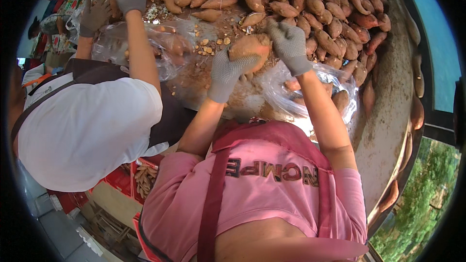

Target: The person uses a small knife to peel the skin off sweet potatoes while standing at a large metal table. They pick up individual potatoes from a large pile, remove the skin, and place the peeled items into a clear plastic bag. Another person works alongside them performing the same task.

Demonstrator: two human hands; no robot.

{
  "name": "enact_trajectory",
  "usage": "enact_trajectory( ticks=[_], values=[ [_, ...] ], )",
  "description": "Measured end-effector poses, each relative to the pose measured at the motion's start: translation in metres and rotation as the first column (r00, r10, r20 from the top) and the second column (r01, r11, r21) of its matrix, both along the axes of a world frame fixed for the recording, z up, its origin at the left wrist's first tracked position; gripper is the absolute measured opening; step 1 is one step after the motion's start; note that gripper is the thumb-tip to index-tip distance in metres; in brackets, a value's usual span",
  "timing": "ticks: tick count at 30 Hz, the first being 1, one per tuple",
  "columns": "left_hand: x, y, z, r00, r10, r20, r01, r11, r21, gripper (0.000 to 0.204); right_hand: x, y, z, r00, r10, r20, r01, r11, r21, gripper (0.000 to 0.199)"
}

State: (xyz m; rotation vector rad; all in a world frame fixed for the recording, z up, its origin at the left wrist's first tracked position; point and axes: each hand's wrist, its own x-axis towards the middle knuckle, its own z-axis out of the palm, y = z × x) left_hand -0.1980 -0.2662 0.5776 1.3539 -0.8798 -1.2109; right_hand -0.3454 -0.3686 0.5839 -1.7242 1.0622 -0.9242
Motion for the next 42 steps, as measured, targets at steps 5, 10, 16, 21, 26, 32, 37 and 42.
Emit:
enact_trajectory(
  ticks=[5,10,16,21,26,32,37,42],
  values=[
    [0.007,-0.007,-0.043,0.936,0.226,0.271,-0.108,0.915,-0.389,0.071,-0.004,0.002,0.012,0.950,-0.065,0.306,-0.057,0.926,0.373,0.034],
    [-0.005,-0.012,-0.036,0.854,0.312,0.417,-0.121,0.898,-0.424,0.082,0.023,0.028,0.007,0.987,0.036,0.153,-0.063,0.982,0.175,0.040],
    [0.001,-0.004,-0.019,0.780,0.242,0.577,-0.020,0.932,-0.363,0.082,0.023,0.025,0.004,0.994,0.108,0.017,-0.105,0.986,-0.131,0.035],
    [-0.003,0.003,-0.041,0.834,0.308,0.458,-0.063,0.878,-0.475,0.068,0.017,0.024,0.007,0.980,0.150,-0.133,-0.179,0.951,-0.252,0.033],
    [0.006,0.011,-0.043,0.928,-0.057,-0.369,0.011,0.992,-0.124,0.049,0.016,0.032,0.018,0.988,0.150,-0.043,-0.133,0.954,0.268,0.035],
    [0.018,-0.014,-0.019,0.974,0.026,0.225,0.010,0.988,-0.157,0.041,0.018,-0.001,-0.014,0.985,-0.114,0.133,0.073,0.956,0.283,0.057],
    [0.016,-0.013,-0.026,0.800,0.249,0.547,0.026,0.895,-0.445,0.060,0.011,0.010,0.002,0.979,0.063,0.192,-0.158,0.831,0.534,0.046],
    [0.020,-0.013,-0.003,0.871,0.076,0.485,0.046,0.971,-0.235,0.035,0.025,0.043,0.006,0.969,-0.098,0.228,-0.079,0.749,0.658,0.036]
  ],
)
